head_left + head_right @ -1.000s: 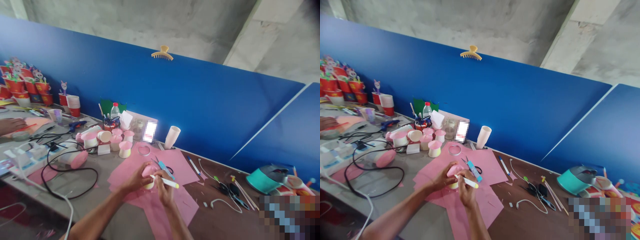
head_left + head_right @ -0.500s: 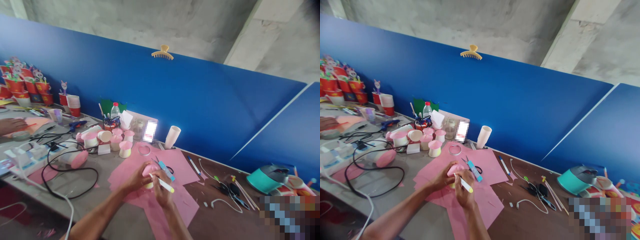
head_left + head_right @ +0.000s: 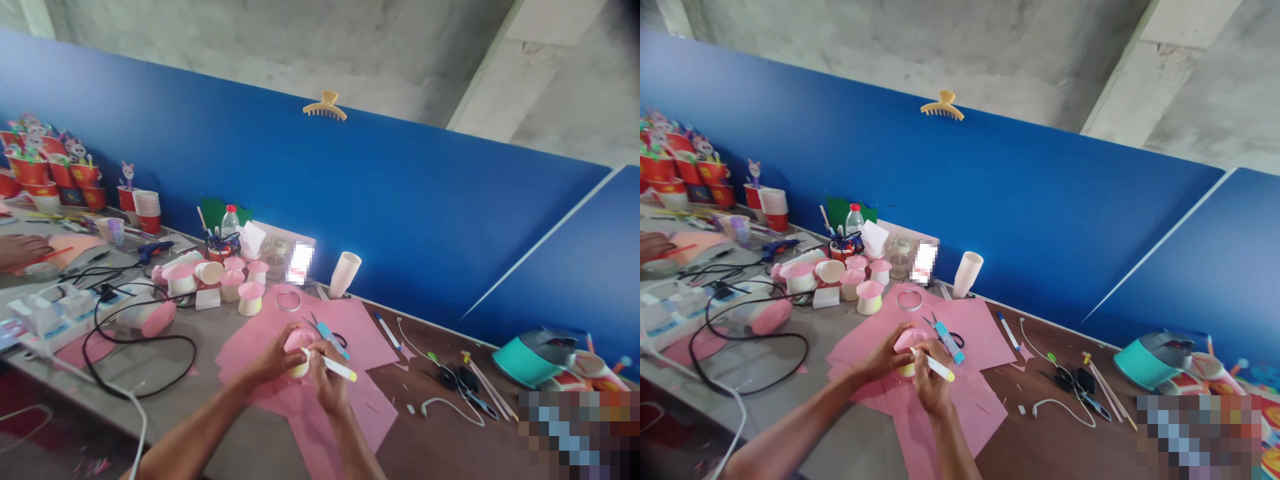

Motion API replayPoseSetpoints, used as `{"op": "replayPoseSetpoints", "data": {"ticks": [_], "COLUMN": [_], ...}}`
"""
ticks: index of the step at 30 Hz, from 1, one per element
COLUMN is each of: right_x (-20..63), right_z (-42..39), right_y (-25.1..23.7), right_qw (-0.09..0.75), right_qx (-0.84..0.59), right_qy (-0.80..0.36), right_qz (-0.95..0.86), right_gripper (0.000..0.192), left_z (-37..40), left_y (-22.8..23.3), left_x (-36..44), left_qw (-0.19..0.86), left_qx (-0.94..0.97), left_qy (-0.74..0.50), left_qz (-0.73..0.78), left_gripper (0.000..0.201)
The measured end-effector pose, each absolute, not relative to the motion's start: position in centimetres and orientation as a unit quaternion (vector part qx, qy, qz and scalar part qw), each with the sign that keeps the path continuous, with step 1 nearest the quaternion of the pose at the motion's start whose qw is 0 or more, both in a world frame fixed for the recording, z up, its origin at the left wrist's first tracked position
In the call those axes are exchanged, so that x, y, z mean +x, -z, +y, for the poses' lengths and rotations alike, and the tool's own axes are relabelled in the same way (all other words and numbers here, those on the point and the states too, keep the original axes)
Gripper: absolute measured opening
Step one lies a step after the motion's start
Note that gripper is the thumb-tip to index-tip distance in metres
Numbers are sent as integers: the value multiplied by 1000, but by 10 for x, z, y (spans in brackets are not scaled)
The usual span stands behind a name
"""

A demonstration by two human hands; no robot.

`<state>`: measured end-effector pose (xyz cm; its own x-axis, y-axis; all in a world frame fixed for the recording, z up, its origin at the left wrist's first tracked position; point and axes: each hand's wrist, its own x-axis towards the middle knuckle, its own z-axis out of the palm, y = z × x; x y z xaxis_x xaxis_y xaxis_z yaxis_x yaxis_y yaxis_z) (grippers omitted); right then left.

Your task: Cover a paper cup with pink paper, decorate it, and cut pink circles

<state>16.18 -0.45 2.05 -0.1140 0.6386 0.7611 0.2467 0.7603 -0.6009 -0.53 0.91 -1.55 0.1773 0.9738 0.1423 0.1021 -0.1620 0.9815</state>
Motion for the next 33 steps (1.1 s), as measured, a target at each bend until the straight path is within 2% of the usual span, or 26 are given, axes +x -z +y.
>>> {"op": "replayPoseSetpoints", "data": {"ticks": [12, 33], "right_x": [157, 161], "right_z": [-5, 0], "right_y": [-17, -13], "right_qw": [579, 580], "right_qx": [-279, -305], "right_qy": [-130, -124], "right_qz": [-755, -745], "right_gripper": [19, 28], "left_z": [9, 12], "left_y": [13, 23], "left_x": [-4, -5], "left_qw": [432, 480], "left_qx": [612, 593], "left_qy": [-460, -470], "left_qz": [475, 444], "left_gripper": [64, 69]}}
